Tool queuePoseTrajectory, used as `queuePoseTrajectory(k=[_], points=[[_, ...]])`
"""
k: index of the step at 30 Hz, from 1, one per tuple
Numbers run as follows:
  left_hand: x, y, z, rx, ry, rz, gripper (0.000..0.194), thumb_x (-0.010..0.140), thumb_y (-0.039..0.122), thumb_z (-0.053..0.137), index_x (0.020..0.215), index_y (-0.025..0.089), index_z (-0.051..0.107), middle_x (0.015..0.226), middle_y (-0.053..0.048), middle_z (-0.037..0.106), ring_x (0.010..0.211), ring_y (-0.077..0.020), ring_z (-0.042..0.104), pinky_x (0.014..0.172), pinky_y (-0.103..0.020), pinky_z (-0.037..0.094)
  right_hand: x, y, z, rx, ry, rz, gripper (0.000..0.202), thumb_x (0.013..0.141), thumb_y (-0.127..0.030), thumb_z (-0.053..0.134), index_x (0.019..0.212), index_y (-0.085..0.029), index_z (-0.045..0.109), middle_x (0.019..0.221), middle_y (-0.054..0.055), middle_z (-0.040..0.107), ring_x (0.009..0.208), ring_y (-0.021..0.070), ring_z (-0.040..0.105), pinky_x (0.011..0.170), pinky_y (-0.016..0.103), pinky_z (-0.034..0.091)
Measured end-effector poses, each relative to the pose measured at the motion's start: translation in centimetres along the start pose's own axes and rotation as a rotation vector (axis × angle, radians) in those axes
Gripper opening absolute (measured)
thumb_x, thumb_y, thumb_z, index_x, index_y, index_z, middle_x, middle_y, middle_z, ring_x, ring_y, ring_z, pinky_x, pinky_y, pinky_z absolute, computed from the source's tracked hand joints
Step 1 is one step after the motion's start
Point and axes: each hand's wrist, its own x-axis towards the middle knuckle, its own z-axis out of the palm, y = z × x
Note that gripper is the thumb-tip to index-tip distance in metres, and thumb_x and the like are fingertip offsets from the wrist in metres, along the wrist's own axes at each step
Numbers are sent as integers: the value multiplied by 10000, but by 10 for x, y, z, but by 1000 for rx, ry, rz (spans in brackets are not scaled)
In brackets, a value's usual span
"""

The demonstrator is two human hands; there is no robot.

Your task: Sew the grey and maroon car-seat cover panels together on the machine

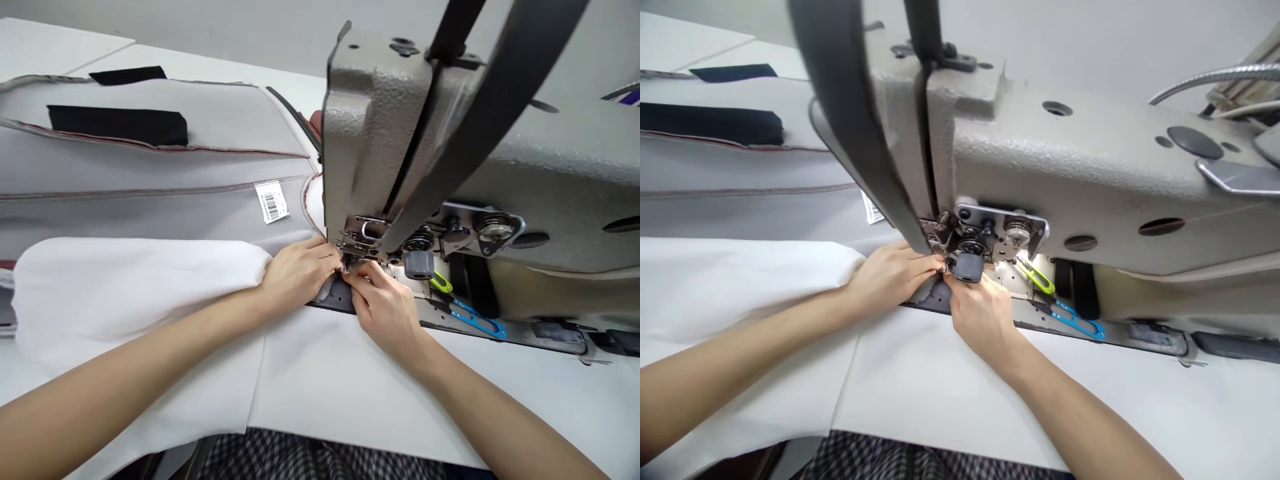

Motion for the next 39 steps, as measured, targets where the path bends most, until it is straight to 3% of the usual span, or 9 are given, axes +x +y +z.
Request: queuePoseTrajectory(k=[8,14,17,20,23,25,30,34,39], points=[[1,1,4,89,63,42,239,946,123,456,828,175,658,795,-42,656,797,-184,570,689,-316,424,-1,0,-1,16,-17,12,339,939,-137,449,1075,-221,748,1035,54,706,787,149,662,682,258,505],[-3,-3,6,200,207,51,95,900,219,572,884,174,654,876,-71,656,920,-251,568,736,-379,419,-2,1,-2,132,43,20,319,938,-152,460,1000,-227,764,933,47,715,785,155,666,695,258,517],[-4,-8,5,275,182,21,167,934,302,565,880,171,654,856,-83,648,930,-247,576,767,-371,431,-2,2,-4,185,40,27,321,939,-148,451,1013,-215,756,949,56,716,802,156,672,712,258,523],[-4,-24,-3,163,87,-88,275,984,312,470,827,182,654,836,-60,666,888,-199,591,789,-325,428,-3,2,-6,190,29,31,322,947,-155,443,1019,-210,752,938,58,711,778,156,672,709,259,523],[-12,-53,-27,9,76,-324,343,988,361,408,825,172,644,855,-49,681,784,-167,587,676,-281,398,-4,4,-6,177,28,8,317,960,-171,437,1012,-207,748,929,55,698,746,156,668,696,266,519],[-27,-75,-53,-73,90,-502,360,965,399,411,777,169,615,742,-20,634,677,-146,542,592,-260,346,-6,6,-6,171,34,-22,310,967,-186,436,1009,-207,743,939,55,687,738,156,668,681,267,516],[-108,-103,-125,-470,66,-856,406,849,541,536,704,162,552,655,19,465,603,-105,403,567,-231,292,-15,11,-1,113,36,-76,261,980,-247,465,1056,-261,714,1012,33,668,809,160,678,669,263,514],[-177,-94,-165,-630,-30,-914,433,824,576,595,736,152,575,657,14,436,588,-98,365,543,-226,272,-15,-8,0,229,7,-187,237,979,-251,485,1127,-260,670,1047,57,635,831,165,663,653,255,531],[-210,-72,-194,-809,-207,-814,431,850,535,619,691,142,544,616,21,346,544,-80,282,496,-228,220,25,-93,-7,463,-113,-418,369,983,-253,491,1349,-219,524,1225,118,580,1091,211,597,912,338,522]])
